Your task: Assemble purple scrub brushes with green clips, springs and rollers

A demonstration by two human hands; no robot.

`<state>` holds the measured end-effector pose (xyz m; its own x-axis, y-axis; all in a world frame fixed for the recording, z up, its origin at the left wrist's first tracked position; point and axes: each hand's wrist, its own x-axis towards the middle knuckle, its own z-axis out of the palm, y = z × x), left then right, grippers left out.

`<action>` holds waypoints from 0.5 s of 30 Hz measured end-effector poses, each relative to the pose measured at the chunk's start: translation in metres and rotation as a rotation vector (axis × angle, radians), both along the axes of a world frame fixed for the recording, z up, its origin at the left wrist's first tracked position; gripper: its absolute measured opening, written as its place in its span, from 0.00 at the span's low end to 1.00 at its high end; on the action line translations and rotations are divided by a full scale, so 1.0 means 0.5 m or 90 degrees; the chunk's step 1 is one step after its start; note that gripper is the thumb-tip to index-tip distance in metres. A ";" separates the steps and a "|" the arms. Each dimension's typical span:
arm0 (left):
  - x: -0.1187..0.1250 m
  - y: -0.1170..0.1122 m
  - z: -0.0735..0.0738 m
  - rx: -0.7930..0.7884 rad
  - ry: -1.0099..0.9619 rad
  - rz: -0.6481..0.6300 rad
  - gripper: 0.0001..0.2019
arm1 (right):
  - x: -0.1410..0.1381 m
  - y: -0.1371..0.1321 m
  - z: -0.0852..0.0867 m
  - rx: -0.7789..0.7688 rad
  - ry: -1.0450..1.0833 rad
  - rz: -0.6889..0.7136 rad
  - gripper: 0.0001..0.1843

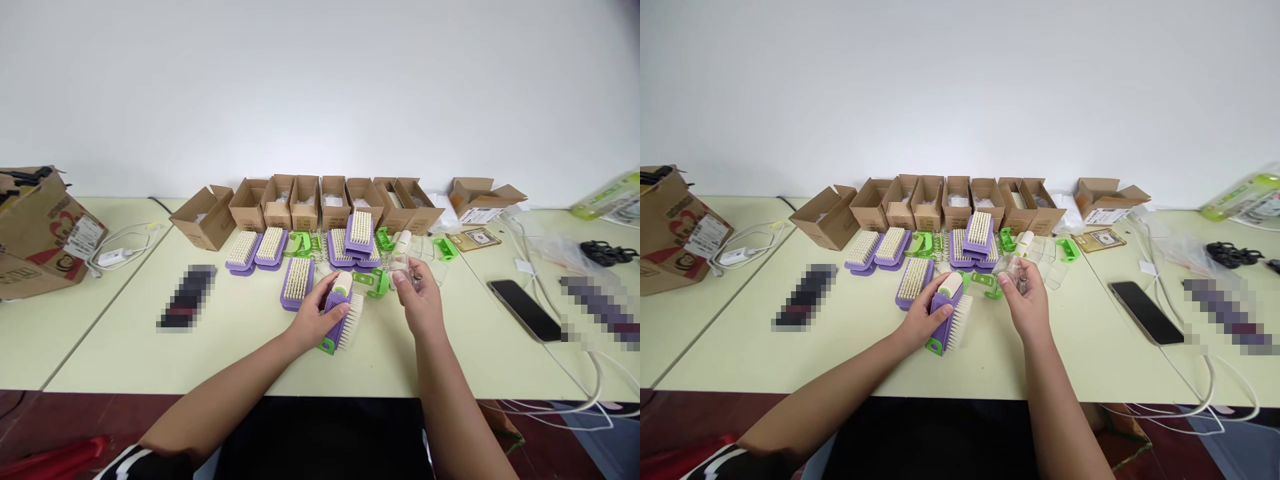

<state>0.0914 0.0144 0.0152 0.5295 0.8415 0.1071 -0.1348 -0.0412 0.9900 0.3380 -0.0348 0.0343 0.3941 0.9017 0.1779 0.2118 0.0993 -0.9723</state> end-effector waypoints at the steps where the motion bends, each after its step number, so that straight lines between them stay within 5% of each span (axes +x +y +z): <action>1: 0.004 -0.001 -0.010 -0.021 -0.031 0.004 0.39 | 0.004 -0.007 -0.002 -0.005 -0.017 -0.041 0.32; 8: 0.023 -0.011 -0.028 -0.258 -0.160 0.013 0.35 | 0.079 -0.065 -0.043 -0.186 -0.184 -0.266 0.49; 15: 0.023 -0.003 -0.029 -0.303 -0.184 0.023 0.34 | 0.138 -0.115 -0.045 -0.321 -0.358 -0.338 0.47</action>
